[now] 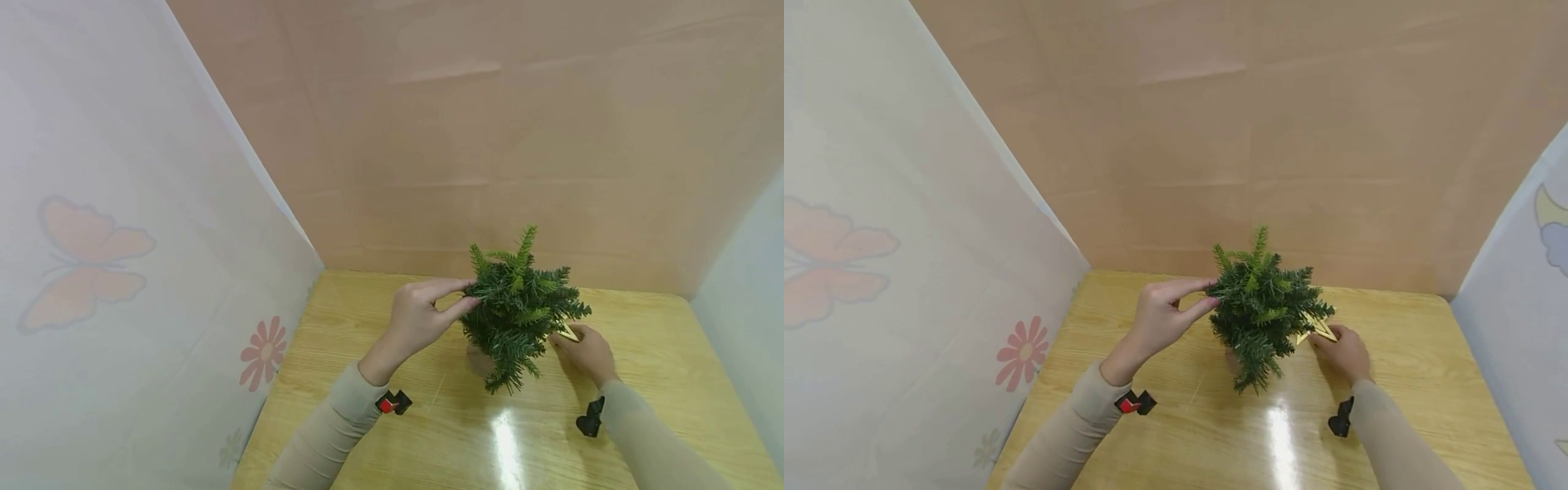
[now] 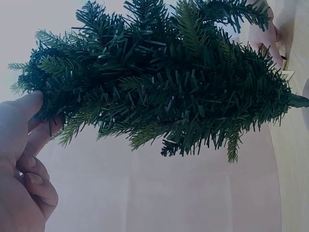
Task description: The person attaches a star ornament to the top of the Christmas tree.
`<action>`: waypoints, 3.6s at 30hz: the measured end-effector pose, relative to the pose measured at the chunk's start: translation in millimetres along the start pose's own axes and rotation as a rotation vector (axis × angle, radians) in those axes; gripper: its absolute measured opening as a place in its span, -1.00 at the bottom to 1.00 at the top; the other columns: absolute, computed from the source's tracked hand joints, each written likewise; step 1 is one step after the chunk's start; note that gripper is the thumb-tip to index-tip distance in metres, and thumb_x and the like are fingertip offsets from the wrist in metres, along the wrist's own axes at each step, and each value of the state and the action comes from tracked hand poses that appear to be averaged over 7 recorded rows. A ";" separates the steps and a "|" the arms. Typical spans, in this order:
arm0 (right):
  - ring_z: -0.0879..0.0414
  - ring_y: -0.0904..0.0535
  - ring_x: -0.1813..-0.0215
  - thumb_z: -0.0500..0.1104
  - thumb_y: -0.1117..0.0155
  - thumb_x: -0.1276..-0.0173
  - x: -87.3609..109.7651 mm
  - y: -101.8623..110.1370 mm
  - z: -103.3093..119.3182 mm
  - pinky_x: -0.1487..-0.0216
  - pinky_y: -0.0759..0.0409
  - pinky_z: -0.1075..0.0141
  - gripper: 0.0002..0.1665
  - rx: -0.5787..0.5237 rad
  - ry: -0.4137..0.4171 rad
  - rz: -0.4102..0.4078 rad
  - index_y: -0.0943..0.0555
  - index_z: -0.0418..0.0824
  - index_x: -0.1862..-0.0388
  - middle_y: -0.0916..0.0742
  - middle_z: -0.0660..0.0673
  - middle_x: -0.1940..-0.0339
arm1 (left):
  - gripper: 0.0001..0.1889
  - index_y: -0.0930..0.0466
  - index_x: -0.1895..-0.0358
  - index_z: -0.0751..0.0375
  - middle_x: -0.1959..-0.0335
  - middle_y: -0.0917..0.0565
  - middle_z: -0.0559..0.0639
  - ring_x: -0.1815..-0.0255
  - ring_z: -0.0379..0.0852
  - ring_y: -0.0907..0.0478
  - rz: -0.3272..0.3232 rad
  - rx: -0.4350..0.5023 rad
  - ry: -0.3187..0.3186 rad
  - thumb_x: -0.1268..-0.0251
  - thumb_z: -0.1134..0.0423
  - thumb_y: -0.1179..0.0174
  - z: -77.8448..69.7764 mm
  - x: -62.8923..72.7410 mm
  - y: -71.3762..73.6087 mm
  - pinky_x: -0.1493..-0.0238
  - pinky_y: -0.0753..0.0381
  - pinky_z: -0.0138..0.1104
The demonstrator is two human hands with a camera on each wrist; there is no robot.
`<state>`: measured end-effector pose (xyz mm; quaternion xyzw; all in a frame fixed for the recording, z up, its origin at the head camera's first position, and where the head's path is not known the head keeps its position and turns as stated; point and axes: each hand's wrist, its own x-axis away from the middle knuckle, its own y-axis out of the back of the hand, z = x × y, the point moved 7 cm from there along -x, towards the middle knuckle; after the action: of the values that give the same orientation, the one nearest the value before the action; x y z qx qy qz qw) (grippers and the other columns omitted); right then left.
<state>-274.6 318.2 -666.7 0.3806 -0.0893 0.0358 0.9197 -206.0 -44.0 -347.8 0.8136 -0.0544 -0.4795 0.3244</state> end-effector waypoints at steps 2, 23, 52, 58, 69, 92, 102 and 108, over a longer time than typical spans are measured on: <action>-0.57 -0.39 -0.33 0.44 -0.15 -0.47 1.4 1.3 -1.5 -0.21 -0.41 -0.38 0.13 0.013 -0.019 -0.002 -0.32 -0.54 -0.50 -0.42 -0.63 -0.41 | -0.69 -0.82 -0.03 0.20 0.08 -0.82 0.00 0.44 -0.31 -0.72 0.000 -0.001 0.000 -0.29 0.16 -0.49 -0.1 0.1 -0.1 0.35 -0.45 -0.58; -0.26 -0.68 0.06 0.29 -0.09 -0.60 4.9 8.1 -12.4 0.19 -0.64 0.05 -0.11 -0.058 -0.034 -0.033 -0.53 -0.57 -0.27 -0.72 -0.46 0.00 | -0.70 -0.82 -0.04 0.17 0.08 -0.82 -0.01 0.41 -0.31 -0.74 -0.018 0.000 0.012 -0.30 0.15 -0.49 0.0 1.3 -0.5 0.47 -0.32 -0.59; 0.13 -0.58 0.16 0.23 -0.15 -0.60 19.7 27.8 -15.9 0.34 -0.59 0.29 -0.17 -0.275 -0.105 -0.136 -0.49 -0.51 -0.39 -0.66 -0.42 -0.10 | -0.71 -0.82 -0.02 0.20 0.10 -0.83 -0.03 0.39 -0.33 -0.73 -0.040 0.046 0.005 -0.27 0.21 -0.50 3.6 3.9 -2.3 0.38 -0.49 -0.57; 0.23 -0.55 0.20 0.19 -0.23 -0.57 17.7 38.6 -11.4 0.34 -0.56 0.38 -0.23 -0.283 -0.086 -0.220 -0.56 -0.49 -0.32 -0.70 -0.11 0.13 | -0.71 -0.82 -0.03 0.19 0.09 -0.82 -0.03 0.46 -0.34 -0.70 -0.044 0.050 0.009 -0.28 0.21 -0.50 4.2 3.7 -3.9 0.47 -0.37 -0.58; 0.31 -0.49 0.17 0.25 -0.24 -0.53 15.7 53.7 1.8 0.31 -0.52 0.41 -0.21 -0.327 -0.100 -0.275 -0.57 -0.41 -0.33 -0.63 0.14 0.19 | -0.70 -0.82 -0.05 0.18 0.09 -0.82 -0.03 0.58 -0.40 -0.60 -0.045 0.051 0.010 -0.29 0.21 -0.49 3.6 3.7 -4.2 0.55 -0.24 -0.57; 0.34 -0.50 0.13 0.17 -0.32 -0.50 13.7 97.3 38.2 0.31 -0.49 0.51 -0.55 -0.440 -0.060 -0.379 -0.72 -0.09 -0.13 -0.61 0.26 0.19 | -0.72 -0.83 -0.04 0.15 0.09 -0.83 -0.01 0.33 -0.29 -0.77 -0.038 0.064 0.040 -0.32 0.17 -0.47 5.2 3.0 -5.5 0.50 -0.31 -0.58; 0.37 -0.52 0.14 0.11 -0.38 -0.48 14.0 112.9 55.4 0.39 -0.48 0.54 -0.81 -0.515 -0.040 -0.409 -0.72 0.09 0.06 -0.65 0.31 0.24 | -0.73 -0.83 -0.03 0.16 0.09 -0.83 0.00 0.27 -0.28 -0.78 -0.039 0.069 0.043 -0.31 0.18 -0.48 5.5 2.7 -5.8 0.46 -0.37 -0.58; 0.39 -0.57 0.23 0.07 -0.39 -0.48 19.1 122.7 71.3 0.46 -0.47 0.53 -0.90 -0.537 -0.021 -0.440 -0.71 0.14 0.12 -0.66 0.29 0.25 | -0.73 -0.83 -0.02 0.16 0.10 -0.82 0.00 0.28 -0.24 -0.79 -0.045 0.068 0.039 -0.31 0.19 -0.48 5.2 2.6 -5.8 0.46 -0.41 -0.58</action>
<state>-282.0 354.6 -528.5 0.1354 -0.0207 -0.1919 0.9718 -210.1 -42.9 -354.8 0.8343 -0.0462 -0.4685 0.2868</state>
